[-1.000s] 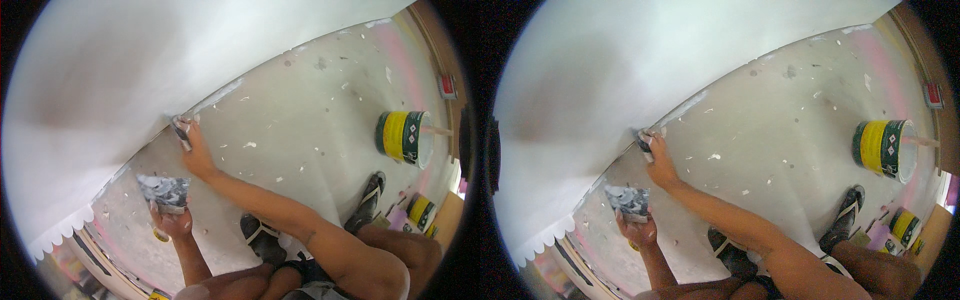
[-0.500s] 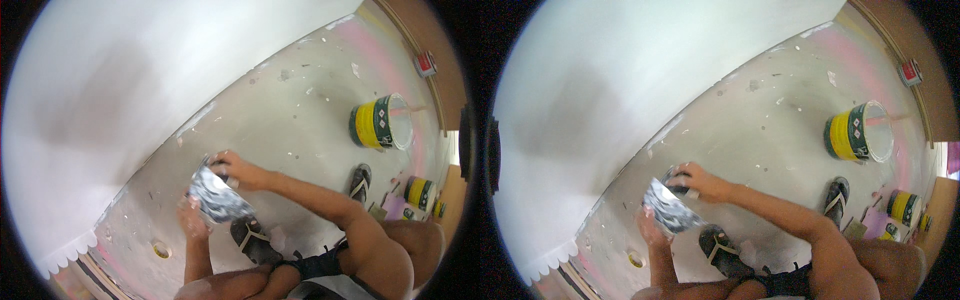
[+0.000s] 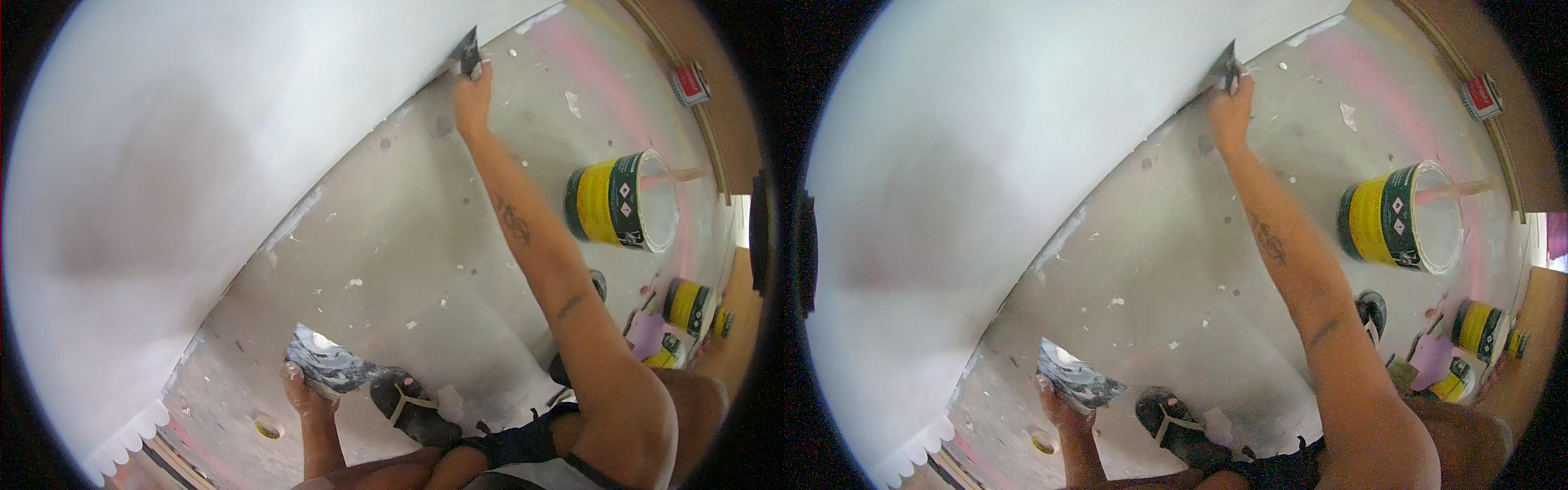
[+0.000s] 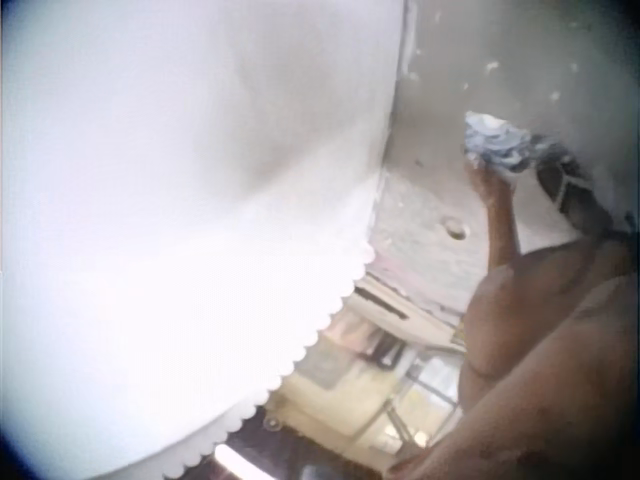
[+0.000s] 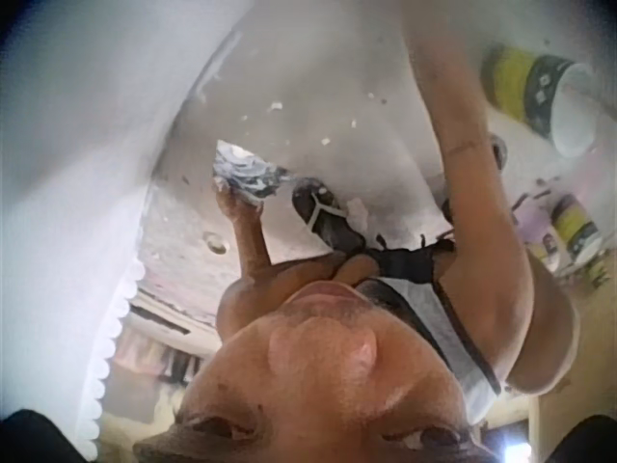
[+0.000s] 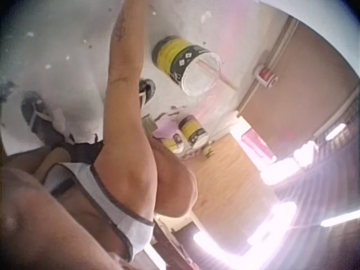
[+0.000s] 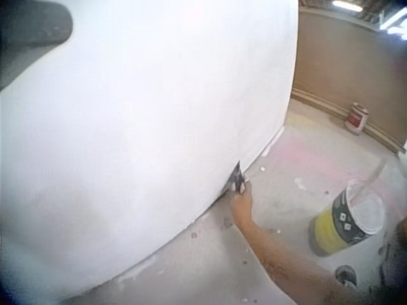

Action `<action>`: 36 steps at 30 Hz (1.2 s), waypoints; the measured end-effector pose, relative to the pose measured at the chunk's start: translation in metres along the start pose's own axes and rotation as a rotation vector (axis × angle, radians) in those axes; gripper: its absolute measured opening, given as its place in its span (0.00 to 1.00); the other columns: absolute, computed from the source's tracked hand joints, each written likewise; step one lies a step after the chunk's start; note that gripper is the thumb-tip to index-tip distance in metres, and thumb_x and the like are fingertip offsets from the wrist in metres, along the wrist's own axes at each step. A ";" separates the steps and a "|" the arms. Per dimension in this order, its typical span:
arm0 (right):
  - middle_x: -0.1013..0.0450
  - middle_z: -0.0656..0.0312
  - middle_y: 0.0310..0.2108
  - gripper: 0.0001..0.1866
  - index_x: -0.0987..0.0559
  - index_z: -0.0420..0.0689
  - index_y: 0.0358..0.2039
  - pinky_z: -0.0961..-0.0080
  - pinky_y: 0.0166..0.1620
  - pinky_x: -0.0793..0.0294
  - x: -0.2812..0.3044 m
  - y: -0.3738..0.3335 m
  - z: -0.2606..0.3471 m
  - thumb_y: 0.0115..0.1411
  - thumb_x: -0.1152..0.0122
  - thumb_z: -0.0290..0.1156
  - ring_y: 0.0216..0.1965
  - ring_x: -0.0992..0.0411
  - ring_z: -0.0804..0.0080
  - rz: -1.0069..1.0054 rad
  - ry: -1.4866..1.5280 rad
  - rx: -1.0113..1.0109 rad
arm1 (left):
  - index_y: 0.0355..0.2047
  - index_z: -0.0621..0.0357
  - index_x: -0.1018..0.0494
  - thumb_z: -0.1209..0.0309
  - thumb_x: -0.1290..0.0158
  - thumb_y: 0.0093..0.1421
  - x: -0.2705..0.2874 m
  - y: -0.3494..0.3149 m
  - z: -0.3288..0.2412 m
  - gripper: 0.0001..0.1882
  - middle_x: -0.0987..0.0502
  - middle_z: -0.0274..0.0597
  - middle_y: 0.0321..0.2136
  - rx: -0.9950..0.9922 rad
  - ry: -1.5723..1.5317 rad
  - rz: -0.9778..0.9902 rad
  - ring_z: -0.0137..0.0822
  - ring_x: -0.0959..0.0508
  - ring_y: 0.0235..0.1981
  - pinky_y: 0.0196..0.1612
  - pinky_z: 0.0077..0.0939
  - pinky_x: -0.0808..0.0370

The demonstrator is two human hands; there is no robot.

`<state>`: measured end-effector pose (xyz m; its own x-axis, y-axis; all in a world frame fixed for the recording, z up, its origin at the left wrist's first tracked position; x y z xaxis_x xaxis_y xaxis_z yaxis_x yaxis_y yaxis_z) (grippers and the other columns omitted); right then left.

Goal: Applying and smoothing white wall filler or putty onto a surface using hand spatulas.

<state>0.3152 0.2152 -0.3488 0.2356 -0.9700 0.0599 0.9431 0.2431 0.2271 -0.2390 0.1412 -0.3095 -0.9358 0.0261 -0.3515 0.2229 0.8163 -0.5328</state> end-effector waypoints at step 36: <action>0.38 0.46 0.53 0.30 0.31 0.44 0.56 0.58 0.62 0.43 -0.072 -0.365 0.149 0.50 0.47 0.14 0.58 0.40 0.47 0.967 0.538 -0.014 | 0.49 0.56 0.30 0.60 0.59 0.68 0.015 0.000 -0.040 0.17 0.21 0.41 0.36 -0.118 -0.591 0.045 0.37 0.21 0.27 0.16 0.26 0.26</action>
<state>-0.0807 0.1971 -0.2909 0.9428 -0.2463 -0.2245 0.3075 0.9026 0.3012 -0.2639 0.1644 -0.2842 -0.6082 -0.2359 -0.7579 0.1951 0.8811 -0.4308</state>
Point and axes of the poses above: each hand's wrist, its own y-axis towards the middle knuckle, its own x-axis out of the back of the hand, z = x × y, the point moved 5 cm from there along y, towards the middle knuckle
